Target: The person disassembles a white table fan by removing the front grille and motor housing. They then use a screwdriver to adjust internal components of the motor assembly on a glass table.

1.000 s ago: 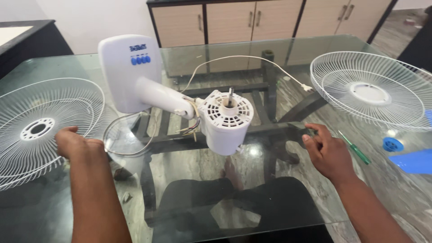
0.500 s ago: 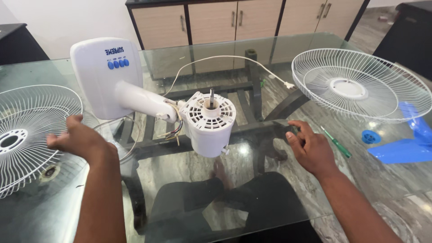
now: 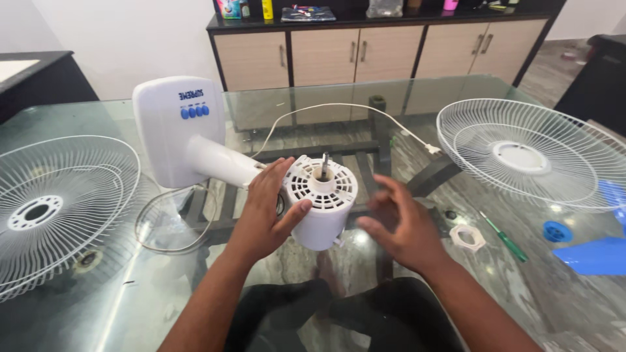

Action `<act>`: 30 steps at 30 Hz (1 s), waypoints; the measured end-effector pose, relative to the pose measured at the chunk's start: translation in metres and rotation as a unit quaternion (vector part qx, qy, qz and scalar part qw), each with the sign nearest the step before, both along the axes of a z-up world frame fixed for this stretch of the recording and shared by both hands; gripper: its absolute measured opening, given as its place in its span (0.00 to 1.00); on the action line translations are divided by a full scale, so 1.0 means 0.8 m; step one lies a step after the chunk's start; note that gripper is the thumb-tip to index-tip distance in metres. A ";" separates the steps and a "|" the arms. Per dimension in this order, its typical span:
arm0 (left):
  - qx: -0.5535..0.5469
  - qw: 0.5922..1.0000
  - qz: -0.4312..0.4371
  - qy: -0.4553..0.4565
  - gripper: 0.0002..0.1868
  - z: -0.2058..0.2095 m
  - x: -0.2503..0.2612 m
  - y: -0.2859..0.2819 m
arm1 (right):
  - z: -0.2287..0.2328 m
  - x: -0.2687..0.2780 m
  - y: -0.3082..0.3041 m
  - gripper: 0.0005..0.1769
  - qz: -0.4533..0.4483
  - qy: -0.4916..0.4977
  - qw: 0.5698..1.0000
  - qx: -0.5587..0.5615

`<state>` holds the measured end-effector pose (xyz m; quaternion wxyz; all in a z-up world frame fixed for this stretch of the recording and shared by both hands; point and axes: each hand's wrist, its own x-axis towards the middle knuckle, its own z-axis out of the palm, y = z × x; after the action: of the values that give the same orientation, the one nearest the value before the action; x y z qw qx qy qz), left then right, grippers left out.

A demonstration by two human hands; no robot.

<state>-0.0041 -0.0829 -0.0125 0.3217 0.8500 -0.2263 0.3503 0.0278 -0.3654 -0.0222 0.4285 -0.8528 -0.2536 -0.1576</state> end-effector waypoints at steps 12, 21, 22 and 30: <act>-0.081 0.987 -0.085 0.108 0.48 0.014 -0.011 0.030 | -0.022 -0.008 0.078 0.67 0.088 0.047 0.993 0.066; -0.039 0.990 -0.126 0.056 0.56 0.026 -0.021 0.037 | -0.014 -0.015 0.076 0.65 0.114 -0.060 0.991 0.037; -0.010 0.993 -0.101 0.052 0.57 0.024 -0.022 0.034 | -0.015 -0.012 0.072 0.64 0.125 -0.095 0.987 0.038; 0.087 0.991 -0.011 0.099 0.46 -0.013 -0.002 0.001 | -0.032 0.007 0.055 0.47 0.072 -0.295 0.946 -0.114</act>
<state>-0.0057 -0.0822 -0.0229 0.2710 0.9028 -0.2325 0.2396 0.0337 -0.3214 -0.0478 0.2445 -0.7911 -0.4453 -0.3406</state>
